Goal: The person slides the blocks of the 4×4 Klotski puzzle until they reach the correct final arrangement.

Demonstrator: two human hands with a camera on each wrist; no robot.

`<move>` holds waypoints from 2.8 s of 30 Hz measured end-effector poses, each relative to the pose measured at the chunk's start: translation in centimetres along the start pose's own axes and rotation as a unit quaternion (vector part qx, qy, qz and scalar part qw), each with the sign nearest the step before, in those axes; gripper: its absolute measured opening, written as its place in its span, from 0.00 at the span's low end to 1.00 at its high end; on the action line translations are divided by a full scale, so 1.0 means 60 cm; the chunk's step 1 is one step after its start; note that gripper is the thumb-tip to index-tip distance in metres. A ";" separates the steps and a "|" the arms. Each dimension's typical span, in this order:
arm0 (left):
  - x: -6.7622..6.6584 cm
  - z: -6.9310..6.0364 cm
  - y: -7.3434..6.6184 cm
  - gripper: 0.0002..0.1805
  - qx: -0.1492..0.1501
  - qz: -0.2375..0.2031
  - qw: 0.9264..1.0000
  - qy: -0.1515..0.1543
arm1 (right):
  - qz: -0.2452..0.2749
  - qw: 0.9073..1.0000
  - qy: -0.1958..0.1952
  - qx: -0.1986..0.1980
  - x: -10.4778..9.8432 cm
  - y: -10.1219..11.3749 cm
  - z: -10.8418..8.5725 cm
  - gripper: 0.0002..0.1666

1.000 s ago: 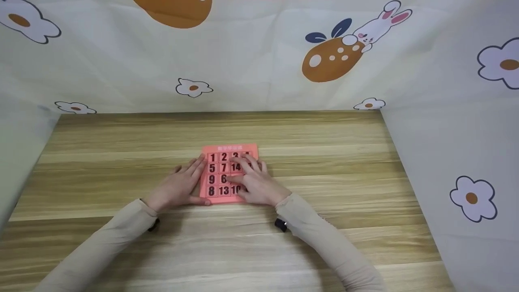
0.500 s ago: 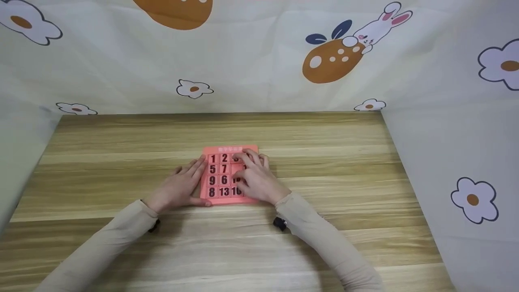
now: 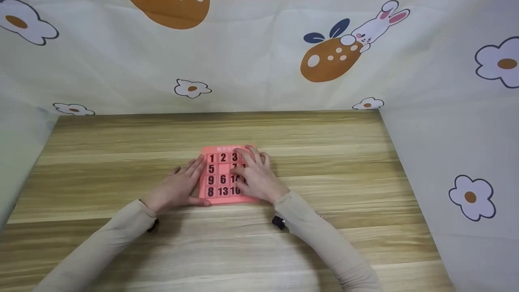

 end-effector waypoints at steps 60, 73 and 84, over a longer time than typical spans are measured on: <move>0.004 0.000 0.012 0.68 0.004 -0.125 0.992 0.001 | -0.006 1.000 -0.004 -0.011 -0.040 -0.044 -0.052 0.14; 0.005 0.001 0.014 0.67 0.005 -0.097 0.995 0.012 | 0.006 0.994 0.044 -0.101 0.007 0.052 -0.029 0.21; 0.005 0.001 0.010 0.67 0.008 -0.106 0.994 0.010 | -0.023 0.997 0.025 -0.065 0.014 0.048 -0.009 0.20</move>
Point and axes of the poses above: each hand's wrist, its own z-axis towards the middle knuckle, its own x-axis out of the palm, y = z × x, the point moved 8 cm from there along z, towards the middle knuckle, and after that the axes turned 12 degrees about -y, right-handed, at the moved point
